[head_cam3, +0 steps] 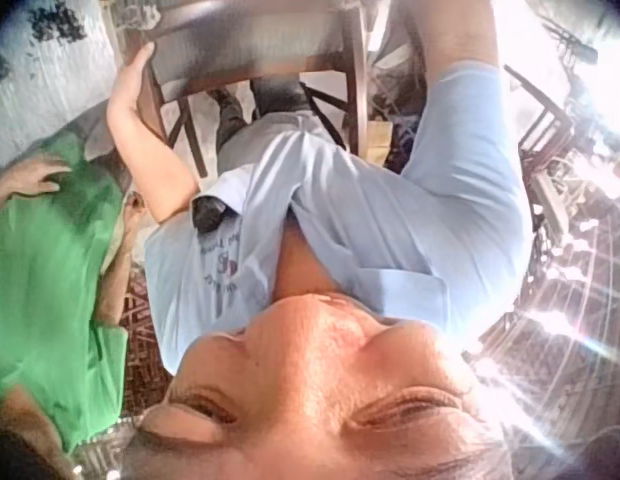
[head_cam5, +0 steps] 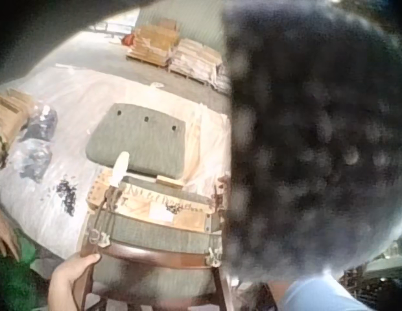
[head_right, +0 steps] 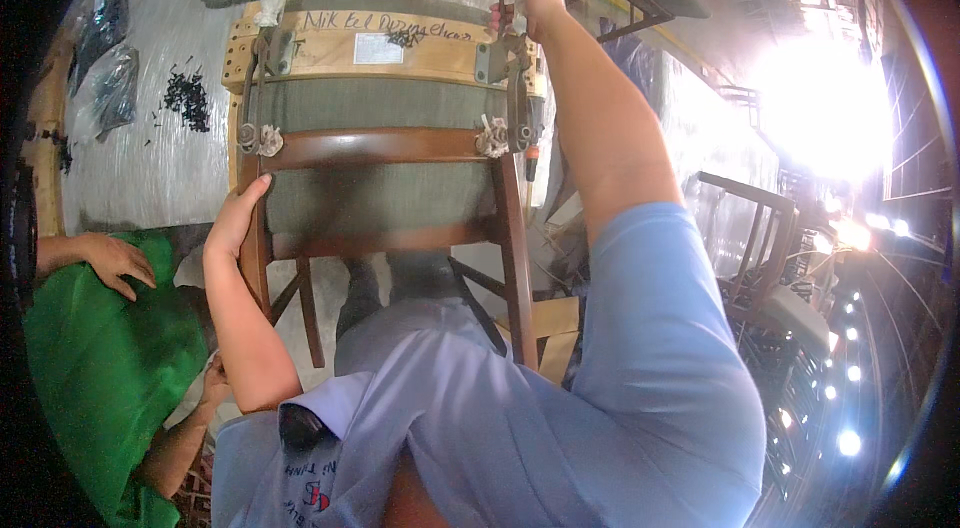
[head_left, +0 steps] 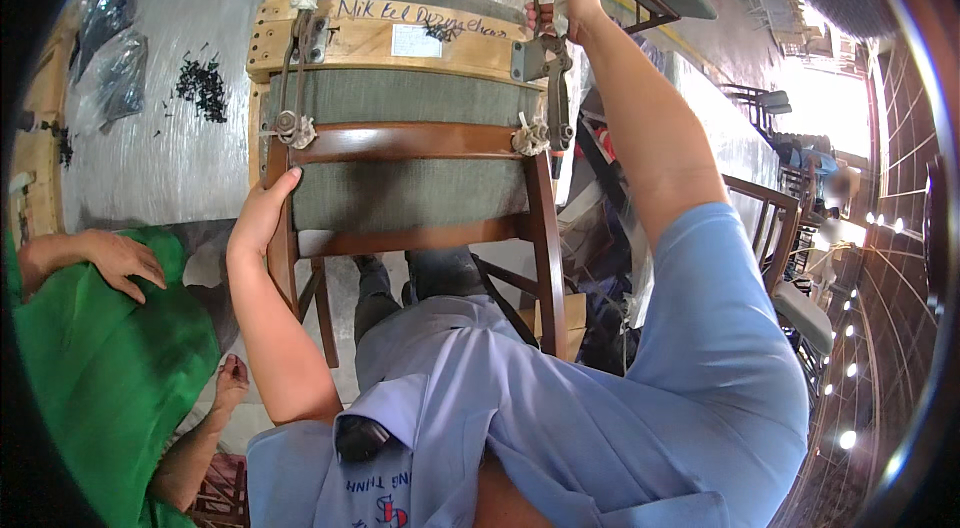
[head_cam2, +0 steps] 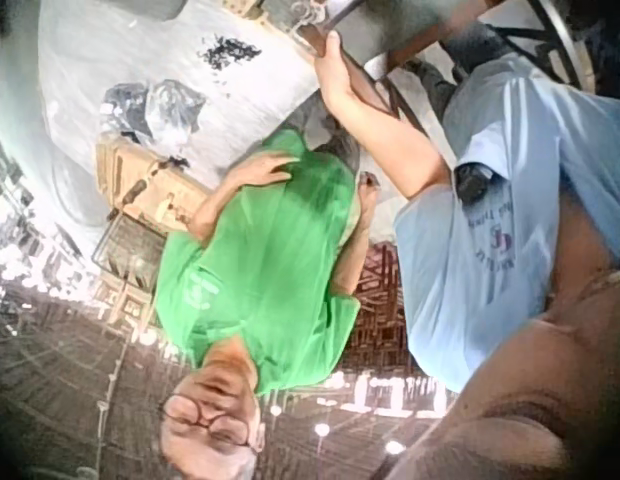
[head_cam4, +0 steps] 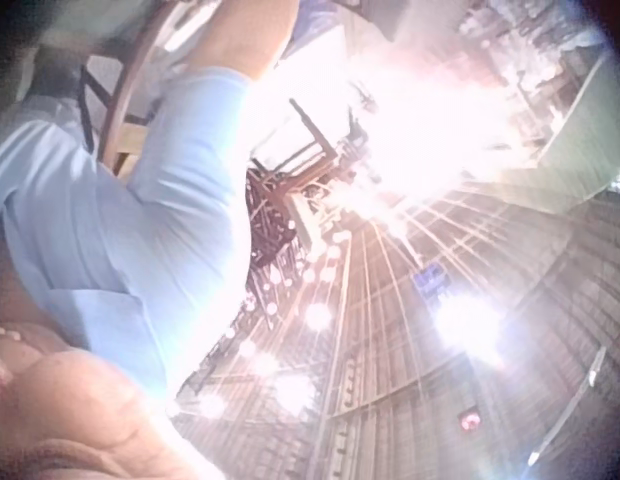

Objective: The person assembles wooden chairs by attaching upholstered seat cushions to chair frames. They position the frames on a jig, place the cushions, and use a pneumatic screwdriver to secure the cushions with screws. The person repeats this process for multiple chairs.

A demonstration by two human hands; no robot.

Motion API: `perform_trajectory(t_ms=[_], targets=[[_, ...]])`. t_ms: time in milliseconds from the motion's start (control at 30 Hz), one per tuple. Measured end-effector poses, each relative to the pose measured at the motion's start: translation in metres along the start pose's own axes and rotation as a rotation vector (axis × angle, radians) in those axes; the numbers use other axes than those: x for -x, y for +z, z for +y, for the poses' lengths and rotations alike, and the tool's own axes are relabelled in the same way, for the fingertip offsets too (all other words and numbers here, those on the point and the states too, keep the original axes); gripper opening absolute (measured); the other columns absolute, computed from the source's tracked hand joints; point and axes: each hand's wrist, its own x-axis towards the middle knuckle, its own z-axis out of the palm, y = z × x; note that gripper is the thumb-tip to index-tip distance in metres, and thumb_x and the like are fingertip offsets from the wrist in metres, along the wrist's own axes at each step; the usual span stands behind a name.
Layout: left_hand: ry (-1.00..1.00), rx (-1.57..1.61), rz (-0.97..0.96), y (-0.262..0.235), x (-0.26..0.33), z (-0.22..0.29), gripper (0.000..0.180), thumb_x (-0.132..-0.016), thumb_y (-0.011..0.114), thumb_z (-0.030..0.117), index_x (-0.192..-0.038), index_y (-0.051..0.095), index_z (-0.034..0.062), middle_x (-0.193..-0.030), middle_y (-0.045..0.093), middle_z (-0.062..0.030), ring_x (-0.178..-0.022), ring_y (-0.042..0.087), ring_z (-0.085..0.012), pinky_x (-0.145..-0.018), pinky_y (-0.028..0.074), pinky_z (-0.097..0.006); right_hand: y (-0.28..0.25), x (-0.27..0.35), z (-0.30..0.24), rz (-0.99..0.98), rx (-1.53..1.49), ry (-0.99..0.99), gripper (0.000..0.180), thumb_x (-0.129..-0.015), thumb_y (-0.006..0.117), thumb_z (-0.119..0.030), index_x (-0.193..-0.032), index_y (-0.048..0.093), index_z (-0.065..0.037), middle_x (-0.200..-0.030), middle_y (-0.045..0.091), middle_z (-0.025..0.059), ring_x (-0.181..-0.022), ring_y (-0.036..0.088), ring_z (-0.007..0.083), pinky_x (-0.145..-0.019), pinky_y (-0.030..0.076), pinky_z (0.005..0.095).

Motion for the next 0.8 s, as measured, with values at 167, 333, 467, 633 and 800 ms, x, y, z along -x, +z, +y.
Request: perform_trajectory(t_ms=[167,333,467,633,800], targets=[[0.038,0.015,0.024,-0.003,-0.001,-0.004,0.073,-0.09,0.069,0.048,-0.138,0.056,-0.0048,-0.135,0.06,-0.0179,-0.125,0.056,-0.028,-0.108,0.038,-0.037,0.004,0.009,-0.002,-0.015,-0.094,0.046,0.048,-0.09,0.062,-0.041,-0.119,0.046,-0.007,-0.089,0.068,0.0183,-0.072,0.068,0.0281,-0.056,0.052,0.0348],[0.002,0.01,0.02,-0.001,0.003,-0.002,0.072,-0.089,0.069,0.048,-0.137,0.057,-0.005,-0.135,0.061,-0.0169,-0.124,0.056,-0.0272,-0.107,0.038,-0.036,-0.011,-0.008,-0.002,-0.111,-0.087,0.015,0.053,-0.089,0.066,-0.048,-0.116,0.055,-0.004,-0.101,0.07,0.0217,-0.08,0.07,0.0296,-0.063,0.054,0.0381],[-0.027,0.002,0.047,0.003,0.01,0.014,0.072,-0.089,0.069,0.048,-0.137,0.057,-0.0041,-0.134,0.062,-0.0159,-0.122,0.057,-0.0266,-0.107,0.039,-0.036,0.0,0.007,-0.006,-0.064,-0.165,0.123,0.055,-0.088,0.066,-0.046,-0.113,0.053,0.001,-0.089,0.066,0.0189,-0.071,0.067,0.0271,-0.065,0.058,0.0396],[0.003,0.012,0.033,0.002,0.003,0.008,0.073,-0.089,0.069,0.049,-0.138,0.056,-0.0036,-0.136,0.061,-0.0159,-0.124,0.055,-0.0259,-0.107,0.038,-0.035,0.007,0.002,-0.005,-0.069,-0.215,0.212,0.034,-0.089,0.063,-0.035,-0.092,0.052,-0.003,-0.071,0.056,0.008,-0.056,0.054,0.0187,-0.055,0.051,0.0344],[-0.108,-0.011,0.106,0.003,0.003,0.0,0.074,-0.088,0.07,0.049,-0.14,0.054,-0.0015,-0.137,0.059,-0.0165,-0.125,0.054,-0.0264,-0.108,0.038,-0.036,0.005,-0.016,0.014,-0.103,-0.185,0.215,0.031,-0.093,0.06,-0.033,-0.082,0.052,-0.004,-0.065,0.051,0.0033,-0.052,0.047,0.0164,-0.05,0.044,0.0329]])
